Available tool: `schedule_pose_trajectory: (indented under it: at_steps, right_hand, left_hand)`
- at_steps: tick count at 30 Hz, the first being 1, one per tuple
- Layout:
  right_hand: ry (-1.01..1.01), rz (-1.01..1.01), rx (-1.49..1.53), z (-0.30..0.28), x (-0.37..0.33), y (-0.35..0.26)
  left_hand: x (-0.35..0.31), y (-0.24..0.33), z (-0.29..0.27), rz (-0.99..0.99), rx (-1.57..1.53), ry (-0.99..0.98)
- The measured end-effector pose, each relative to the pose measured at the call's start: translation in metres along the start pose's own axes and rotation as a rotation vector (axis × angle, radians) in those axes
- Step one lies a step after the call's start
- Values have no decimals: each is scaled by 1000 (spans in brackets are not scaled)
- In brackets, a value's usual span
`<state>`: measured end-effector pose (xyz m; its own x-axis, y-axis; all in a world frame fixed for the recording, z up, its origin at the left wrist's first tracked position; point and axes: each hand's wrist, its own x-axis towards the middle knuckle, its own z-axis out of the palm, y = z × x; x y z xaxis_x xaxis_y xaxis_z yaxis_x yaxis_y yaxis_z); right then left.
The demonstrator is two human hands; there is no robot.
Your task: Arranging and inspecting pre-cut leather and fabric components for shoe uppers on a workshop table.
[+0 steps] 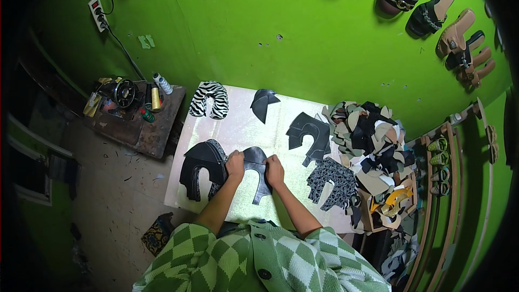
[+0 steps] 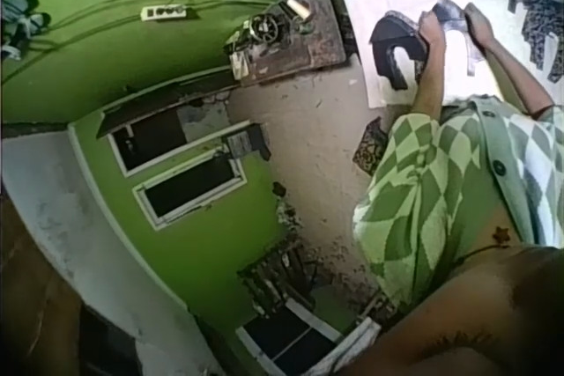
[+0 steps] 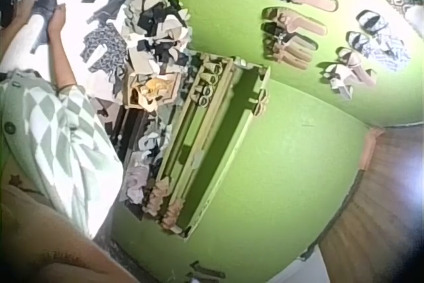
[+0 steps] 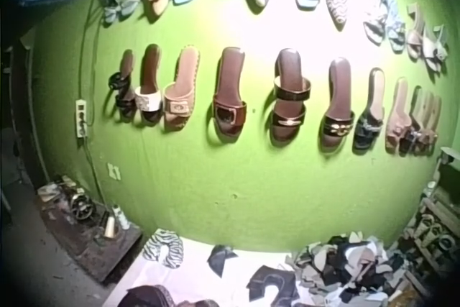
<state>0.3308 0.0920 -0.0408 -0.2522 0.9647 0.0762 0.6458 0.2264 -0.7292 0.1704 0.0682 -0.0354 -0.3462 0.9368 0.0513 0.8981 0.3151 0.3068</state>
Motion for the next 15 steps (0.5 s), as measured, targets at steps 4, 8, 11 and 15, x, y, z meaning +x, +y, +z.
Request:
schedule_pose_trajectory:
  at_steps: [4, 8, 11, 15]
  right_hand:
    - [-74, -206, -276, -3, -16, -3]
    - [62, -421, -398, -3, -28, 1]
    - [-13, -463, -603, -4, -26, -3]
    - [-166, -375, -577, -8, -16, -10]
  left_hand:
    - [-27, 4, 6, 163, 50, 58]
    - [-44, 0, 13, 291, 181, 152]
    - [-40, -5, 19, 285, 173, 26]
    - [-42, -9, 23, 319, 286, 24]
